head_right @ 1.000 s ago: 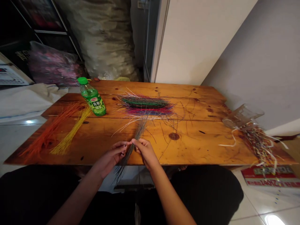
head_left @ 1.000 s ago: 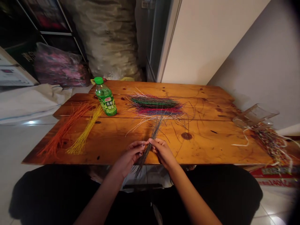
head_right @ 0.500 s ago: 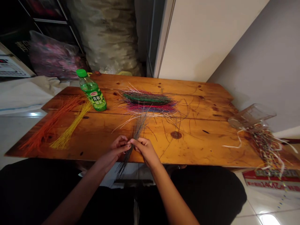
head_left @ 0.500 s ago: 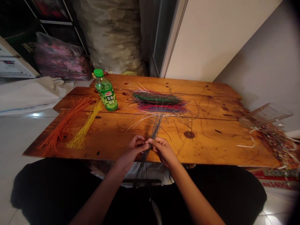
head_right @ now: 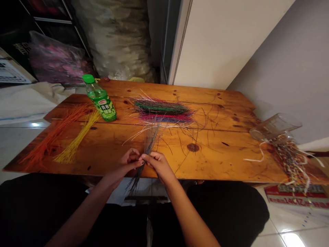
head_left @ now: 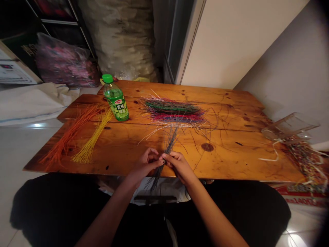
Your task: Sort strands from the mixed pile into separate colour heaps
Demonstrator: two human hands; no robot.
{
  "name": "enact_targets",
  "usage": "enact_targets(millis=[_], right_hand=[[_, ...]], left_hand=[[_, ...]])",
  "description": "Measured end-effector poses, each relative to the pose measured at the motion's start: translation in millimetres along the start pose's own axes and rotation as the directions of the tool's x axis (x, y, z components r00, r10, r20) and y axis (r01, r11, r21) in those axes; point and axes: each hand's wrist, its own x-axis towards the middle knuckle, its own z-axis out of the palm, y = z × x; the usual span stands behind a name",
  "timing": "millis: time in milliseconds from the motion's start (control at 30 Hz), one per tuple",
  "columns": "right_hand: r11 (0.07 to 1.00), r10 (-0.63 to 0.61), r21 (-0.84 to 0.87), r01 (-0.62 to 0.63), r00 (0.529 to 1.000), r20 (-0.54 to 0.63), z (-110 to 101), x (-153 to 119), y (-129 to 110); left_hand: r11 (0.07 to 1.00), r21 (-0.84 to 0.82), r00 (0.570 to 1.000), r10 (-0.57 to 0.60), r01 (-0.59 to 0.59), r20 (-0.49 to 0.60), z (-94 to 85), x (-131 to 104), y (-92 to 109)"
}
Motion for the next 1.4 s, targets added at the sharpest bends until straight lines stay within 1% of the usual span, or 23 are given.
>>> enact_targets(millis=[67, 133, 200, 267, 300, 333, 400, 467, 500, 567, 600, 633, 700, 767, 867, 1000, 1100, 1133, 1167, 1267, 1300, 1400], right_hand=[[0.998, -0.022, 0.06, 0.023, 1.0, -0.014, -1, -1, 0], [0.987, -0.025, 0.159, 0.029, 0.999, -0.029, -4, -1, 0], [0.955, 0.008, 0.295, 0.009, 0.998, -0.056, -8, 0, 0], [0.899, 0.055, 0.438, -0.013, 0.995, -0.082, -13, 1, 0], [0.865, 0.075, 0.501, -0.021, 0.993, -0.088, -14, 2, 0], [0.832, 0.088, 0.554, -0.024, 0.992, -0.089, -16, 3, 0], [0.789, 0.097, 0.614, -0.022, 0.991, -0.089, -17, 5, 0], [0.785, 0.099, 0.619, -0.017, 0.99, -0.097, -17, 5, 0], [0.793, 0.1, 0.609, -0.017, 0.99, -0.103, -17, 5, 0], [0.817, 0.105, 0.577, -0.018, 0.987, -0.118, -16, 4, 0], [0.829, 0.107, 0.56, -0.018, 0.986, -0.127, -16, 4, 0], [0.84, 0.109, 0.542, -0.018, 0.985, -0.136, -16, 3, 0], [0.862, 0.108, 0.506, -0.018, 0.983, -0.149, -15, 3, 0], [0.885, 0.095, 0.466, -0.012, 0.983, -0.156, -15, 3, 0], [0.907, 0.072, 0.421, 0.002, 0.984, -0.16, -15, 4, 2], [0.896, 0.092, 0.443, -0.009, 0.982, -0.166, -14, 4, 2], [0.878, 0.11, 0.478, -0.015, 0.979, -0.171, -13, 4, 1], [0.877, 0.109, 0.481, -0.015, 0.979, -0.17, -13, 3, 1], [0.88, 0.103, 0.476, -0.01, 0.98, -0.17, -13, 3, 0], [0.907, 0.064, 0.42, 0.017, 0.982, -0.178, -11, 3, 0], [0.917, 0.051, 0.397, 0.027, 0.982, -0.183, -11, 2, 0], [0.938, 0.033, 0.345, 0.034, 0.982, -0.187, -8, 2, 0]], left_hand=[[0.998, 0.049, 0.999, 0.04, -0.039, -0.022, 2.2, 0, 1], [0.989, 0.104, 0.992, 0.108, -0.101, -0.065, 2.7, 1, 1], [0.964, 0.189, 0.966, 0.215, -0.187, -0.14, 0.9, 3, -1], [0.91, 0.332, 0.923, 0.327, -0.248, -0.205, -2.9, 4, -5], [0.864, 0.43, 0.899, 0.381, -0.263, -0.215, -5.2, 5, -7], [0.799, 0.536, 0.874, 0.44, -0.274, -0.208, -7.5, 5, -9], [0.621, 0.727, 0.819, 0.555, -0.293, -0.144, -11.8, 7, -11], [0.443, 0.844, 0.774, 0.631, -0.302, -0.054, -15.1, 11, -8], [0.375, 0.879, 0.761, 0.648, -0.294, -0.022, -16.6, 14, -5], [0.261, 0.932, 0.748, 0.664, -0.251, 0.016, -19.9, 25, 5], [0.209, 0.953, 0.75, 0.661, -0.217, 0.026, -22.0, 32, 11], [0.167, 0.965, 0.766, 0.641, -0.201, 0.049, -24.4, 38, 16], [0.124, 0.976, 0.768, 0.638, -0.178, 0.059, -29.8, 51, 22], [0.101, 0.982, 0.779, 0.624, -0.16, 0.063, -34.6, 59, 23], [0.079, 0.985, 0.794, 0.604, -0.152, 0.074, -38.4, 64, 17], [0.103, 0.978, 0.8, 0.594, -0.183, 0.087, -38.0, 65, 11], [0.138, 0.969, 0.798, 0.597, -0.203, 0.081, -36.9, 64, 13], [0.16, 0.965, 0.787, 0.613, -0.206, 0.067, -36.1, 62, 14], [0.187, 0.959, 0.767, 0.64, -0.212, 0.045, -34.8, 58, 16], [0.278, 0.921, 0.673, 0.739, -0.272, -0.024, -27.5, 39, 21], [0.307, 0.902, 0.658, 0.752, -0.304, -0.034, -24.2, 31, 22], [0.398, 0.845, 0.681, 0.73, -0.357, -0.056, -13.8, 6, 22]])
